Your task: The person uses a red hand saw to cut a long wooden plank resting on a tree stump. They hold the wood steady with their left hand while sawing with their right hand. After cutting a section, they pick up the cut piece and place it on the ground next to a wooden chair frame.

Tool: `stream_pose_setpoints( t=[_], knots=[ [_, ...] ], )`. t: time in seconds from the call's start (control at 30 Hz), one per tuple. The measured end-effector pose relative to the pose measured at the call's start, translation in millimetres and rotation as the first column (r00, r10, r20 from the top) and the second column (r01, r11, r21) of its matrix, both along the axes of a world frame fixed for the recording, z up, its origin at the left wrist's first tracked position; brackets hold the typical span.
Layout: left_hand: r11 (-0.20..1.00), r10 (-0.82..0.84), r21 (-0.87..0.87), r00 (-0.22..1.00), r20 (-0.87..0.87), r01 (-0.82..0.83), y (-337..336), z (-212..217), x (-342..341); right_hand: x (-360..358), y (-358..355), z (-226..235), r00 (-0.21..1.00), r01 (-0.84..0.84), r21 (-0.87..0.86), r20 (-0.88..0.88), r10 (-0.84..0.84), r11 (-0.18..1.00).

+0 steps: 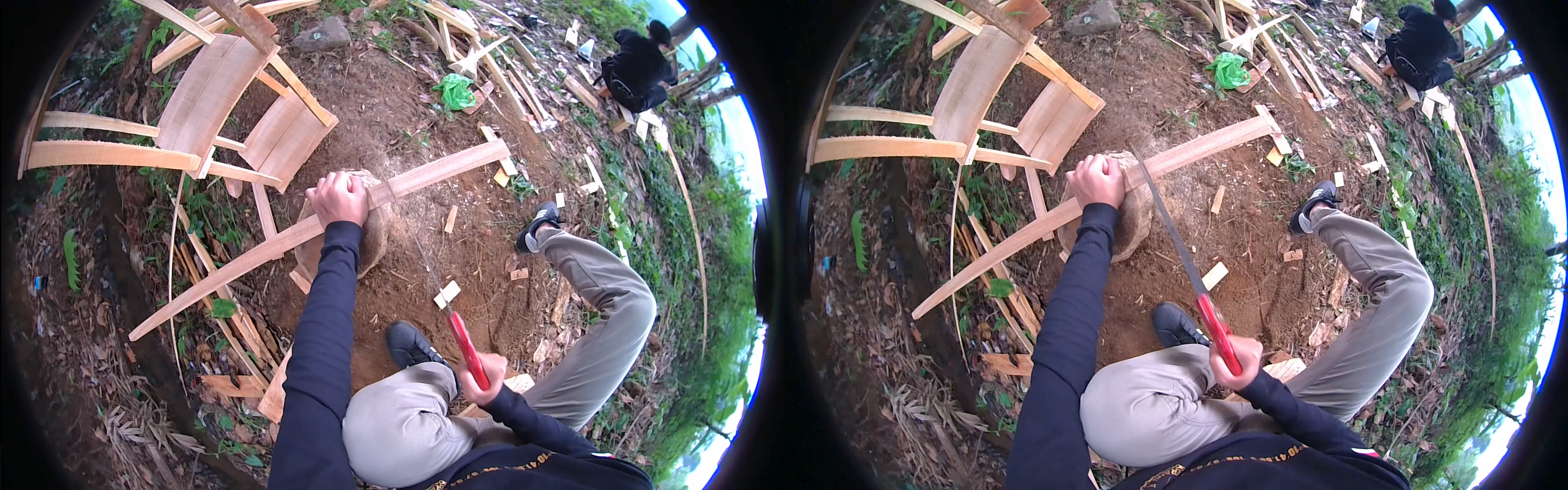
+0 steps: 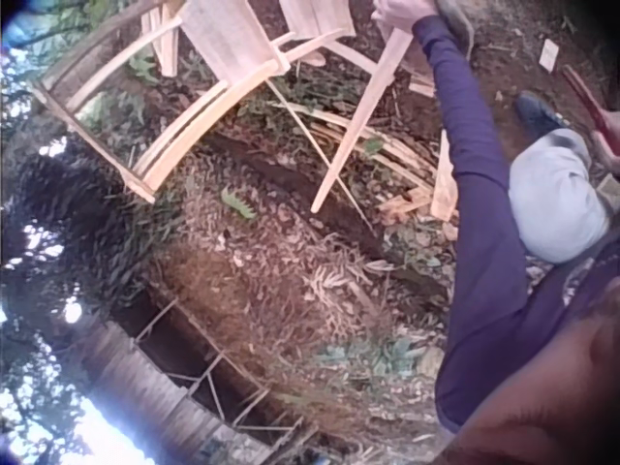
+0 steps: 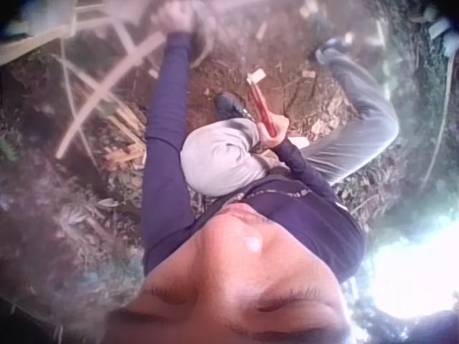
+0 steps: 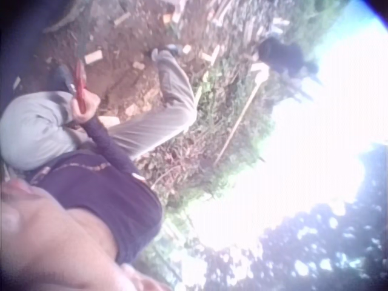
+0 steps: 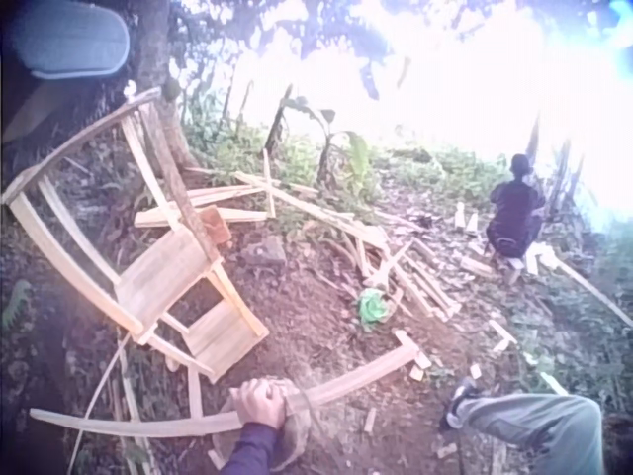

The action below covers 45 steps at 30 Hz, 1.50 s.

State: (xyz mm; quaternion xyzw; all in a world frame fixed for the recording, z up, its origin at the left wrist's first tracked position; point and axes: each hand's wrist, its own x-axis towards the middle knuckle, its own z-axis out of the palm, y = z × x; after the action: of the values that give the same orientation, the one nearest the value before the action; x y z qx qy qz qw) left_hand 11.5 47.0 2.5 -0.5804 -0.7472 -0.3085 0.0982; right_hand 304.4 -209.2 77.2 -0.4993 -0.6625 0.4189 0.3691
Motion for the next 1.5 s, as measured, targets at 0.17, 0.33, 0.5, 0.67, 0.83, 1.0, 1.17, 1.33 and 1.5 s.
stream_pose_setpoints(
  t=[0.17,0.33,0.5,0.67,0.83,1.0,1.17,1.33,1.5],
  knots=[
    [0.999,-0.022,0.026,0.999,-0.040,0.024,0.5,-0.8,0.8,-74.3,119.4,-18.7,0.993,0.071,0.088,-0.102,-0.062,0.994],
    [0.999,0.013,0.049,0.999,-0.043,-0.011,0.4,0.9,3.3,-96.5,145.5,-13.8,0.977,0.103,0.059,-0.193,-0.090,0.993],
    [0.999,0.047,0.019,0.998,-0.030,-0.046,-0.5,3.1,2.2,-21.5,21.6,1.9,1.000,0.013,-0.019,-0.021,-0.014,1.000],
    [1.000,-0.016,0.020,1.000,-0.023,0.016,-2.3,-3.9,3.9,6.3,-10.2,13.6,0.999,-0.017,-0.047,0.041,0.019,0.999],
    [0.996,-0.021,0.081,0.999,-0.048,0.025,1.7,-1.2,0.1,-78.9,109.3,-17.7,0.987,0.104,0.058,-0.126,-0.096,0.993],
    [0.996,0.010,0.083,0.999,-0.054,-0.006,0.0,-1.5,2.2,-99.1,130.7,-21.1,0.977,0.126,0.067,-0.180,-0.112,0.990],
    [0.998,0.024,0.057,0.998,-0.051,-0.021,2.3,-0.3,6.0,-18.1,10.0,-16.8,1.000,0.030,0.047,-0.007,-0.029,0.998],
    [0.999,-0.013,0.044,0.999,-0.031,0.014,-0.8,-2.5,0.6,-11.3,3.2,-11.7,1.000,0.020,0.051,0.000,-0.020,0.998],
    [0.999,0.014,0.053,0.999,-0.044,-0.012,-1.2,1.9,1.7,-98.3,141.6,-21.6,0.980,0.125,0.121,-0.172,-0.103,0.985]
  ],
)
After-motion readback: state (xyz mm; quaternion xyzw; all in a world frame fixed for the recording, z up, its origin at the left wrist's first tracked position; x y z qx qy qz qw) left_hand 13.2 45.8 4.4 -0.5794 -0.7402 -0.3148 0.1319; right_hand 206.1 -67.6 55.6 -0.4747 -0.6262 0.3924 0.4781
